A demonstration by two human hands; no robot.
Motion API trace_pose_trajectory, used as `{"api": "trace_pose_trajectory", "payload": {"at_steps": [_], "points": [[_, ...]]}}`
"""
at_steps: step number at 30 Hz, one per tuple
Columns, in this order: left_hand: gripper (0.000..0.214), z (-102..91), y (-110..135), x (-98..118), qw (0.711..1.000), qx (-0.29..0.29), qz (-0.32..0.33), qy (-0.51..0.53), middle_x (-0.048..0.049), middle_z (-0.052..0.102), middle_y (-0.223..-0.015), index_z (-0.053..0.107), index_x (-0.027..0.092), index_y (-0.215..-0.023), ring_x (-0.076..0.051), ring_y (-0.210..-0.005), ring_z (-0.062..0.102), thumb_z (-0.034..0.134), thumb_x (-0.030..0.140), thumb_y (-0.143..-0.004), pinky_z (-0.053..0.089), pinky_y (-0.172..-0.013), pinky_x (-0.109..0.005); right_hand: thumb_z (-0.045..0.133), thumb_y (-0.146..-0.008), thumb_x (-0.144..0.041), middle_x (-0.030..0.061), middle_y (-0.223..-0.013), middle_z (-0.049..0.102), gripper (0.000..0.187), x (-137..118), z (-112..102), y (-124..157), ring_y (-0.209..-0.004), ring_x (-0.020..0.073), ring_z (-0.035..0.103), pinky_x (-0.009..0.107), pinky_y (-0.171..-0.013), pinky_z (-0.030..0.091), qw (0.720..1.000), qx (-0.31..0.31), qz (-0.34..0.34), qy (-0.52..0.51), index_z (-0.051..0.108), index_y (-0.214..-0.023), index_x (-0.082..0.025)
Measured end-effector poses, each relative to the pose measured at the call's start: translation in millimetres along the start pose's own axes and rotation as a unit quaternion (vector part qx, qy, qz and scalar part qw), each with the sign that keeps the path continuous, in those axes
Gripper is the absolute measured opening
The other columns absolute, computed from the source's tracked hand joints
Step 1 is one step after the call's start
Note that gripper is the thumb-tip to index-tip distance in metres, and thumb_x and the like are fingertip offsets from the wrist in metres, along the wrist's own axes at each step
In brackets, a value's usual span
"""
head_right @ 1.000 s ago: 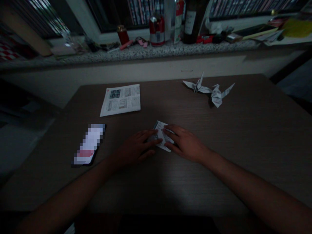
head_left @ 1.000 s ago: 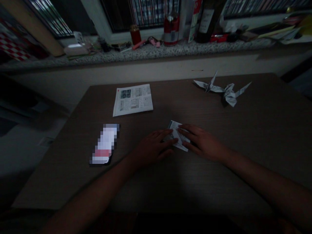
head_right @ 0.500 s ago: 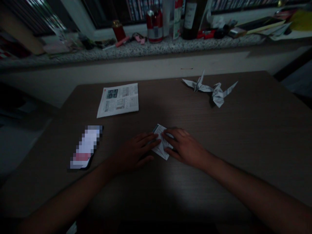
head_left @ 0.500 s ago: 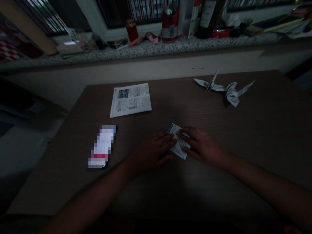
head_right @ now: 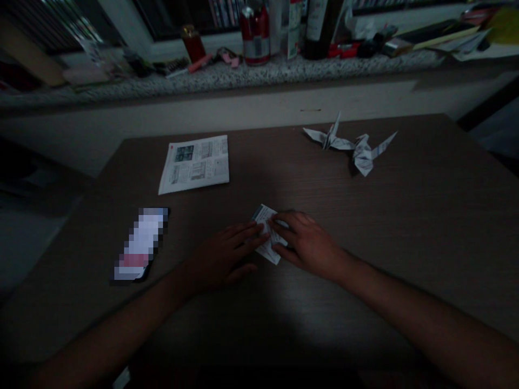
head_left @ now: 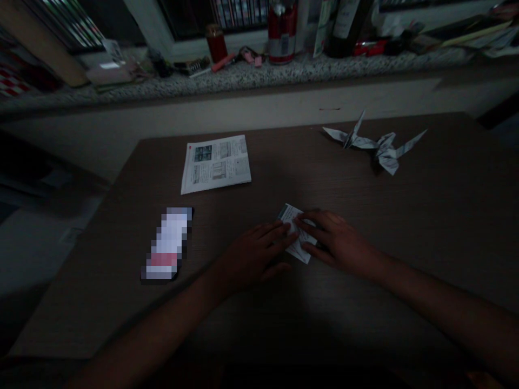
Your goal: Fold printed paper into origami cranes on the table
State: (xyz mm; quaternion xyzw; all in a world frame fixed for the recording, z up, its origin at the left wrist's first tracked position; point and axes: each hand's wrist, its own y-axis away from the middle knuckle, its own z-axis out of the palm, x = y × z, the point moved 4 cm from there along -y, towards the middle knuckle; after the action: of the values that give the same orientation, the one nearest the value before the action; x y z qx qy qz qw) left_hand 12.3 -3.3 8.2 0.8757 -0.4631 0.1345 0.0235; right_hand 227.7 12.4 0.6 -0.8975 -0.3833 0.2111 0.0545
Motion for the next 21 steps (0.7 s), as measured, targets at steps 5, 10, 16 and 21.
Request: {"api": "trace_pose_trajectory", "payload": {"at_steps": [5,10,16,21], "points": [[0.055,-2.8,0.4,1.7,1.0,-0.01,0.009,-0.011,-0.0126,0.038,-0.165,0.042,0.029,-0.157,-0.032,-0.153,0.036,0.046,0.051,-0.106,0.038,-0.121,-0.052,0.052,-0.104,-0.036,0.0187,-0.141,0.061,0.044,2.3,-1.1,-1.4,-0.126,0.035,0.059,0.056,-0.102,0.052,1.0,0.001,-0.002,0.004,0.06,-0.143,-0.018],[0.056,-0.1,1.7,1.6,1.0,-0.013,0.002,-0.007,-0.0109,0.036,-0.166,0.04,0.03,-0.158,-0.031,-0.154,0.033,0.046,0.051,-0.106,0.036,-0.123,-0.053,0.05,-0.105,-0.033,0.0175,-0.138,0.062,0.042,5.1,-1.8,-3.3,-0.125,0.0328,0.06,0.054,-0.102,0.053,1.0,0.001,-0.012,-0.003,0.06,-0.143,-0.018],[0.058,-1.7,0.0,2.4,1.0,-0.012,0.004,-0.008,-0.0109,0.034,-0.167,0.037,0.031,-0.16,-0.031,-0.154,0.033,0.045,0.052,-0.107,0.035,-0.123,-0.052,0.049,-0.105,-0.035,0.0177,-0.133,0.064,0.046,3.6,0.2,-5.9,-0.119,0.0332,0.059,0.052,-0.097,0.051,1.0,-0.012,-0.012,0.021,0.056,-0.148,-0.018],[0.058,0.0,1.1,2.9,1.0,-0.005,0.009,-0.011,-0.0089,0.038,-0.165,0.036,0.031,-0.16,-0.03,-0.154,0.034,0.044,0.051,-0.107,0.033,-0.124,-0.051,0.049,-0.106,-0.037,0.0188,-0.132,0.062,0.048,1.9,2.5,-6.0,-0.118,0.0334,0.057,0.051,-0.096,0.05,0.998,-0.017,-0.018,0.057,0.056,-0.148,-0.017]]}}
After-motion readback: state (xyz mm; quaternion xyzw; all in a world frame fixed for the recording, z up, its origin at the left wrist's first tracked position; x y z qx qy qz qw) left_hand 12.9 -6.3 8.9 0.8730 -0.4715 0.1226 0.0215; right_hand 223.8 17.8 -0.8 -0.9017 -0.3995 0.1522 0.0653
